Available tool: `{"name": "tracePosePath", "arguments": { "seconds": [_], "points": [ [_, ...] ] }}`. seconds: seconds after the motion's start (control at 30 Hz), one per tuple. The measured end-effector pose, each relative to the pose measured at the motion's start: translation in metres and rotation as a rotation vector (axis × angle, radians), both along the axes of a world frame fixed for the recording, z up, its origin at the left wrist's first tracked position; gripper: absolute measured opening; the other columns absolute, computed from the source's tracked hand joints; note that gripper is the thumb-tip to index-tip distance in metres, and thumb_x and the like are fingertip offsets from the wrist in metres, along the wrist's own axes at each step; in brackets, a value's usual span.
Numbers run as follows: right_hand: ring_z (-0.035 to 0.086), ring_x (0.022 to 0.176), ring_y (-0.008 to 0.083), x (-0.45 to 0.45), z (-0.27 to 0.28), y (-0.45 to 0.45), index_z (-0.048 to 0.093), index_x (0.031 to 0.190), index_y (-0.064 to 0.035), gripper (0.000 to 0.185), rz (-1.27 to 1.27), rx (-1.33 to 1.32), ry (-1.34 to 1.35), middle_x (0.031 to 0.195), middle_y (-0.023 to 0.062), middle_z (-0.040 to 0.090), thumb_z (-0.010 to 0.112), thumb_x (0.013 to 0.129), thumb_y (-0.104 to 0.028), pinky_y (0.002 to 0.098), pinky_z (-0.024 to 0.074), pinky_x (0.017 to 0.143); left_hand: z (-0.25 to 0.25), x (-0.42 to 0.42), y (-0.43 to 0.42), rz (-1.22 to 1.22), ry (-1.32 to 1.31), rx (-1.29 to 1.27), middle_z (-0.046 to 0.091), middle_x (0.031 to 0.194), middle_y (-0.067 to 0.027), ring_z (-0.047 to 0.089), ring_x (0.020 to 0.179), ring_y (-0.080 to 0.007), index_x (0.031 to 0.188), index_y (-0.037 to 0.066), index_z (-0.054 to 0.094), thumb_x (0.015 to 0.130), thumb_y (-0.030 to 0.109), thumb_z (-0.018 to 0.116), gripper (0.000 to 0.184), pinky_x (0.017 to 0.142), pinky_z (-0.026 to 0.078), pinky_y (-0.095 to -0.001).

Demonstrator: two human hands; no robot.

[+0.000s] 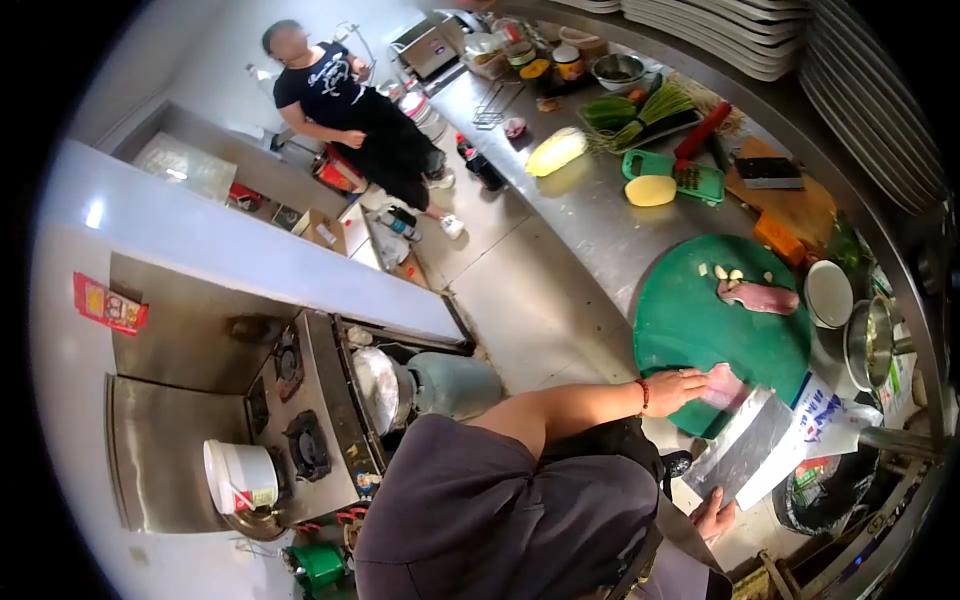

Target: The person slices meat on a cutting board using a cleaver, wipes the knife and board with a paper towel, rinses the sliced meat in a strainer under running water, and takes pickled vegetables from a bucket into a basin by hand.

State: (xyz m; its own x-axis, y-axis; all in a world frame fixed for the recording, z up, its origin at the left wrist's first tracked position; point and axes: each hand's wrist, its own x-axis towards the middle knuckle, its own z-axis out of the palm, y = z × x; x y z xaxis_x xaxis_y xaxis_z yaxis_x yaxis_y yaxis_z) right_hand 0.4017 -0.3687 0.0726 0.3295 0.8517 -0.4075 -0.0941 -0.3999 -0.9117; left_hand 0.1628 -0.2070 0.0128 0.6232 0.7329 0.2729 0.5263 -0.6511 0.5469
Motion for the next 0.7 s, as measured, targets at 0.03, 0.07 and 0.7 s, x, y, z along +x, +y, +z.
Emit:
{"name": "tracePosePath", "arguments": {
  "seconds": [0.03,0.07,0.7],
  "points": [
    [0.036,0.034,0.0093,0.003,-0.011,0.007,0.047,0.091,-0.0036,0.027,0.066,-0.049,0.045,0.049,-0.0002,0.039,0.056,0.093,-0.029,0.0258,0.0299,0.032,-0.006,-0.002,-0.002,0.014,-0.008,0.014,0.052,0.122,-0.0138,0.047,0.116,-0.0303,0.112,-0.001,0.057,0.074,0.003,0.056,0.038,0.098,0.041,-0.0389],
    [0.037,0.034,0.0089,0.007,-0.027,0.010,0.048,0.092,-0.0031,0.028,0.110,-0.053,0.057,0.049,-0.0001,0.040,0.056,0.093,-0.030,0.0256,0.0306,0.032,-0.014,-0.001,-0.006,0.022,-0.020,0.023,0.052,0.123,-0.0135,0.047,0.117,-0.0296,0.117,-0.001,0.056,0.074,0.002,0.057,0.043,0.100,0.041,-0.0390],
    [0.043,0.042,0.0078,-0.011,-0.009,0.027,0.056,0.099,-0.0020,0.022,0.124,-0.315,-0.018,0.054,-0.0013,0.049,0.060,0.091,-0.022,0.0240,0.0354,0.040,-0.006,0.022,0.052,0.005,-0.270,-0.085,0.064,0.090,-0.0103,0.060,0.085,-0.0293,0.080,0.003,0.064,0.075,0.006,0.065,0.006,0.077,0.048,-0.0373]
  ]
}}
